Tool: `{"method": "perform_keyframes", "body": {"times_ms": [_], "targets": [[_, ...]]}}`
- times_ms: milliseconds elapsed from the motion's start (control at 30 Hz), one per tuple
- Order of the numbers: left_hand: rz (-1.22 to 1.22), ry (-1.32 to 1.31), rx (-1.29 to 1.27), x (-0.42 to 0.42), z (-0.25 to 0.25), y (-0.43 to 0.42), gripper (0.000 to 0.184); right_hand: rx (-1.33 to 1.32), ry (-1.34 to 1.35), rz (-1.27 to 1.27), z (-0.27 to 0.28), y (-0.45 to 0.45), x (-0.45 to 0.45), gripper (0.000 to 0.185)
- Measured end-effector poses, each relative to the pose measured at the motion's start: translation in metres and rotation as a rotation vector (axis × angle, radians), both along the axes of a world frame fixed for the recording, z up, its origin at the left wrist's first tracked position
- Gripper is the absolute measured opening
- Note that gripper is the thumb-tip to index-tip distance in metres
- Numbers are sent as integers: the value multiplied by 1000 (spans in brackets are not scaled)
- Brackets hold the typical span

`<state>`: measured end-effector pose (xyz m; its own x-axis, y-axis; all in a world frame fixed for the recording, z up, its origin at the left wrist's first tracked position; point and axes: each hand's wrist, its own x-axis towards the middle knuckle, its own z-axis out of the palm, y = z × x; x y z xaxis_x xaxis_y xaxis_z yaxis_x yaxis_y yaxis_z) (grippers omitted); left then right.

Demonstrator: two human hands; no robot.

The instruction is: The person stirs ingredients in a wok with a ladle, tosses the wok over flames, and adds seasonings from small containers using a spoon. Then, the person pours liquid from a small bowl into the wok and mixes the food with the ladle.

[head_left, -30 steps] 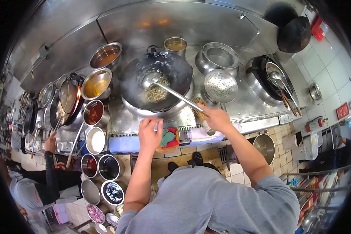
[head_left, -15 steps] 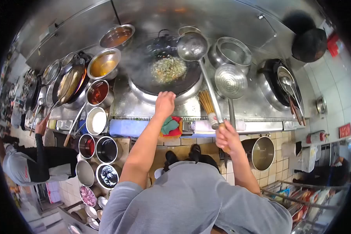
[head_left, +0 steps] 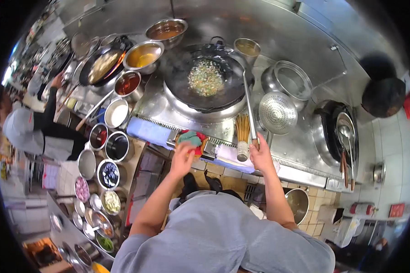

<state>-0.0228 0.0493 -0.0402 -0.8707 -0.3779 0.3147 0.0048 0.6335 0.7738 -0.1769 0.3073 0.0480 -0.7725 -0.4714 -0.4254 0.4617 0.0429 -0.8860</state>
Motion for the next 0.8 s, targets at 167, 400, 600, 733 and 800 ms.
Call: {"method": "perform_keyframes", "body": {"times_ms": [167, 400, 600, 733, 800], "targets": [[258, -451, 326, 155, -71, 63, 15, -242, -197, 63, 0, 17, -26, 54], [600, -513, 386, 208, -24, 92, 23, -213, -216, 458, 32, -34, -20, 46], [659, -180, 406, 188, 44, 75, 23, -396, -665, 1028, 55, -111, 50, 46], [657, -50, 504, 212, 89, 62, 23, -372, -968, 1234, 54, -157, 134, 47], [702, 5, 491, 243, 91, 59, 24, -332, -855, 1340, 56, -169, 179, 47]]}}
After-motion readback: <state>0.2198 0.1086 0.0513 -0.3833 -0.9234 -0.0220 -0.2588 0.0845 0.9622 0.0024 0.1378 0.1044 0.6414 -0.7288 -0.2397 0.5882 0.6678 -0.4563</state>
